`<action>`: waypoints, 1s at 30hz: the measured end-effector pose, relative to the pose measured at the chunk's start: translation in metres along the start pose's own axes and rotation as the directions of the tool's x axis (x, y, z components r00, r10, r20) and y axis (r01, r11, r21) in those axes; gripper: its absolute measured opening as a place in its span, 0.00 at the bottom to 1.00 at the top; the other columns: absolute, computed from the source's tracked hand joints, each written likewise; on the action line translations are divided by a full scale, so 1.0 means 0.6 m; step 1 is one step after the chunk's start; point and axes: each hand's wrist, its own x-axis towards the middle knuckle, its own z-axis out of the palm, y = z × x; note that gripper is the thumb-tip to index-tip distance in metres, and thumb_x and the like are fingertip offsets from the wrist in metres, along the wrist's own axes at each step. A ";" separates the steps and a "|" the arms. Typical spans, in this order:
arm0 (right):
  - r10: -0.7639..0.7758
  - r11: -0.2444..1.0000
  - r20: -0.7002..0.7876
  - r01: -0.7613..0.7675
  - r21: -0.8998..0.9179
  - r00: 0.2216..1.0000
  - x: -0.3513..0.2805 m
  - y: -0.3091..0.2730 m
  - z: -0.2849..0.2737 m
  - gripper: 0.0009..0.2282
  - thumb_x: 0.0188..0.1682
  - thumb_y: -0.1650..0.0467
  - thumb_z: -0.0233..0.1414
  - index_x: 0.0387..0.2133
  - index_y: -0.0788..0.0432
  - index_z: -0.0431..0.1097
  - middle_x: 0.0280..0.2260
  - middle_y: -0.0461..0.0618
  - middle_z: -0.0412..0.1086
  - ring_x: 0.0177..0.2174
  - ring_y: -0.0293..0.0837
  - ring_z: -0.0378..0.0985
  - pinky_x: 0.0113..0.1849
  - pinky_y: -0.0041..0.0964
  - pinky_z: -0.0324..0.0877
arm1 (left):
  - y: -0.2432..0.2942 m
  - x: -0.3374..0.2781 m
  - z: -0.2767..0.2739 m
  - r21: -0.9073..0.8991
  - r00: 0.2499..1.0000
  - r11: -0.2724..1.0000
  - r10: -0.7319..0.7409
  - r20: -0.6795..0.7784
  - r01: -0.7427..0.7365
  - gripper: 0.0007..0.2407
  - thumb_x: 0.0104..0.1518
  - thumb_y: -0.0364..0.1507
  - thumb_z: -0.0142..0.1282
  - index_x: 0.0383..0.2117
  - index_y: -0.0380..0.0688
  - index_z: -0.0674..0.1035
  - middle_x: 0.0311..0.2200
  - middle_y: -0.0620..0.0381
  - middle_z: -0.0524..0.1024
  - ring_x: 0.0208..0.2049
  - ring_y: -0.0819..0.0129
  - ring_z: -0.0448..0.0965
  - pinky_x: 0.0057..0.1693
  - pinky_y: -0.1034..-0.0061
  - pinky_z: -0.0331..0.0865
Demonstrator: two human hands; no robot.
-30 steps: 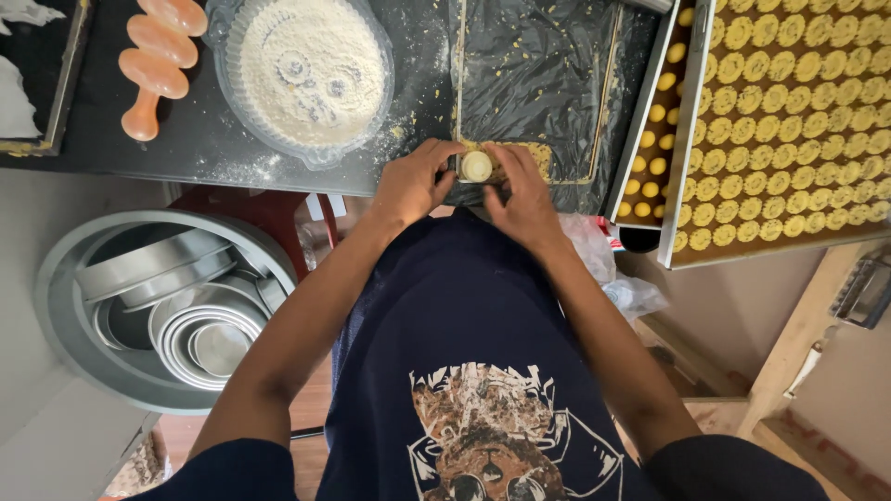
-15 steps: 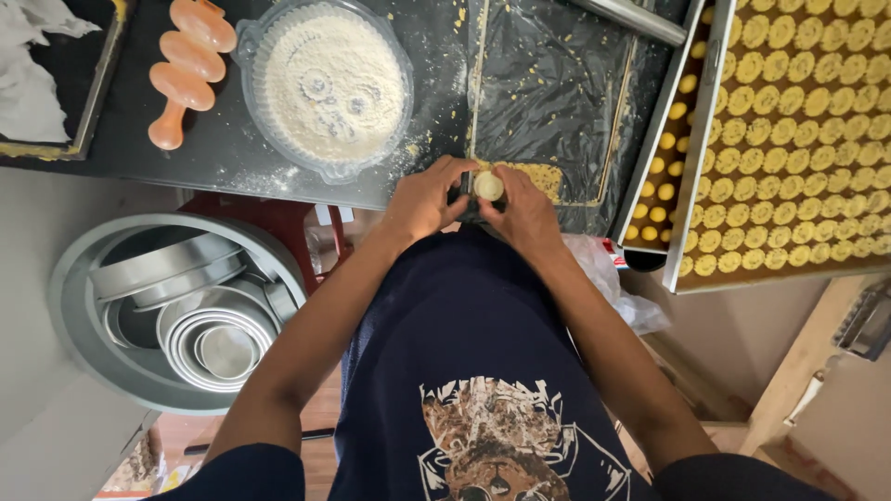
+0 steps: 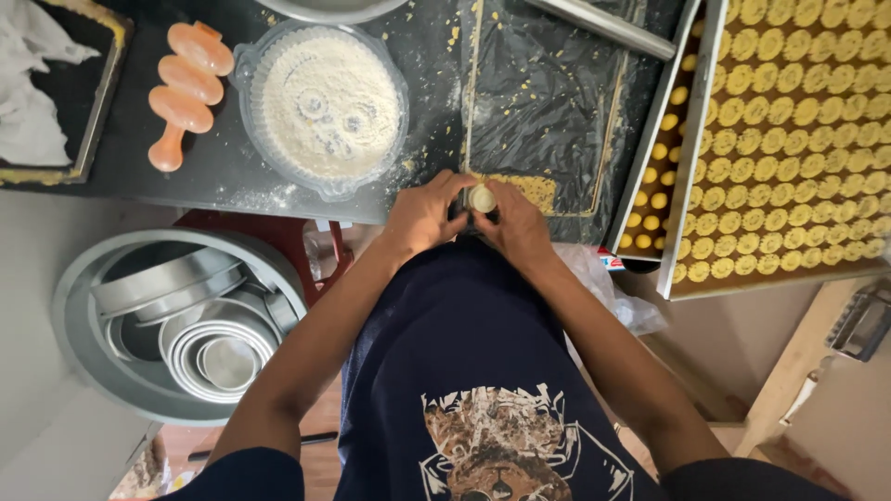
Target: The person is preparing dough, molding cookies, and placing them onto a baking tray.
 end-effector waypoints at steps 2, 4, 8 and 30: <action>0.005 1.000 0.000 -0.005 -0.004 1.000 0.001 -0.003 -0.002 0.21 0.46 0.69 0.64 0.51 0.63 0.68 0.44 0.59 0.74 0.41 0.58 0.80 0.40 0.47 0.76 | 0.000 0.004 0.005 0.036 1.000 0.999 0.016 -0.002 -0.016 0.21 0.51 0.31 0.66 0.53 0.53 0.74 0.41 0.55 0.77 0.35 0.50 0.82 0.41 0.61 0.77; 0.007 1.000 0.001 -0.007 -0.008 1.000 0.004 -0.013 -0.012 0.21 0.46 0.69 0.63 0.51 0.62 0.68 0.44 0.59 0.74 0.41 0.58 0.80 0.40 0.47 0.75 | 0.001 0.005 0.008 0.072 0.999 0.997 0.031 -0.007 -0.031 0.22 0.50 0.32 0.67 0.52 0.53 0.74 0.41 0.55 0.77 0.36 0.49 0.82 0.41 0.59 0.76; 0.185 0.983 0.126 -0.182 -0.036 0.975 0.025 -0.068 -0.066 0.26 0.42 0.67 0.62 0.55 0.59 0.65 0.46 0.57 0.72 0.43 0.57 0.78 0.43 0.49 0.73 | 0.007 0.004 0.008 0.107 0.998 0.993 0.050 -0.023 -0.047 0.23 0.49 0.35 0.68 0.53 0.52 0.74 0.41 0.54 0.76 0.35 0.47 0.81 0.39 0.59 0.76; 0.091 0.959 -0.103 -0.115 -0.259 0.991 0.119 -0.028 0.038 0.34 0.61 0.56 0.40 0.74 0.63 0.38 0.74 0.64 0.28 0.72 0.62 0.24 0.64 0.75 0.20 | -0.022 0.007 0.045 0.070 0.997 0.998 -0.001 -0.082 0.007 0.06 0.51 0.36 0.67 0.28 0.51 0.84 0.25 0.58 0.81 0.27 0.57 0.82 0.34 0.63 0.75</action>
